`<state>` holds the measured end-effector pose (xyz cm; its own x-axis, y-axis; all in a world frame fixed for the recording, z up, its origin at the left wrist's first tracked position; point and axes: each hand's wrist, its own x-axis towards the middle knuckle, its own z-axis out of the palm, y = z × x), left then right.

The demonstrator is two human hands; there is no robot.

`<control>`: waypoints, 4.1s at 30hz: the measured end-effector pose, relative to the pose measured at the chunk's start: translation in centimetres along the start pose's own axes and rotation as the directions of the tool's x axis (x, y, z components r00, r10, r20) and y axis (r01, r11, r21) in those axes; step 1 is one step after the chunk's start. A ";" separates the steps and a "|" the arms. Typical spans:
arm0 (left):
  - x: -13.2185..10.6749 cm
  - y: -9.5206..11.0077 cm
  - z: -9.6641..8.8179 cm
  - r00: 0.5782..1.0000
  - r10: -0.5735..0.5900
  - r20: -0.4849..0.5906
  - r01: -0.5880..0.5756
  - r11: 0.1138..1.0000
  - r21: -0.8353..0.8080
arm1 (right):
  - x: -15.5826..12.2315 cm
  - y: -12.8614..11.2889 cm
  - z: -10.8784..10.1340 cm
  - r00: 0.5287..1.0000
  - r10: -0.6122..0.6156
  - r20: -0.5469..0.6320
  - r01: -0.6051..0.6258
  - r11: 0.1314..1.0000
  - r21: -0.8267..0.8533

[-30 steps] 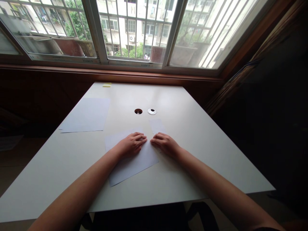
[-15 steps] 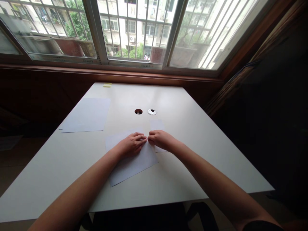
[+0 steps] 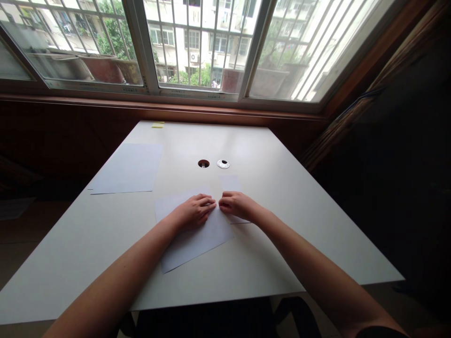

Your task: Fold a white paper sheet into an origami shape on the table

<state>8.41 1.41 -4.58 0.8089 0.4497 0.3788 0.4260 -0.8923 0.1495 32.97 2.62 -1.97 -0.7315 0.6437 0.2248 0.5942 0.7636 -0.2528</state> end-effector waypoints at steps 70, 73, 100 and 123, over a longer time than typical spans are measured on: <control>-1.6 -3.7 -4.5 0.665 -0.739 0.105 0.618 0.466 -0.633 | 3.6 -0.9 -2.2 0.851 0.361 0.382 -0.513 0.731 0.451; -1.8 -3.8 -4.1 0.686 -0.726 0.050 0.596 0.521 -0.611 | 3.5 -0.9 -1.9 0.836 0.412 0.363 -0.543 0.720 0.431; -0.3 0.2 -1.6 0.998 -0.057 0.013 0.058 0.997 -0.055 | 3.0 1.0 -1.0 0.671 0.640 0.376 -0.733 0.492 0.470; -0.1 -0.4 -2.3 0.999 -0.010 0.053 0.016 0.993 -0.117 | -1.7 2.8 -3.6 0.765 0.639 0.084 -0.566 0.605 0.559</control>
<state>7.24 1.69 -2.61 0.8250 0.4599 0.3285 0.3886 -0.8836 0.2610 37.06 3.86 0.33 -0.2083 0.9757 -0.0682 0.5871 0.0689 -0.8066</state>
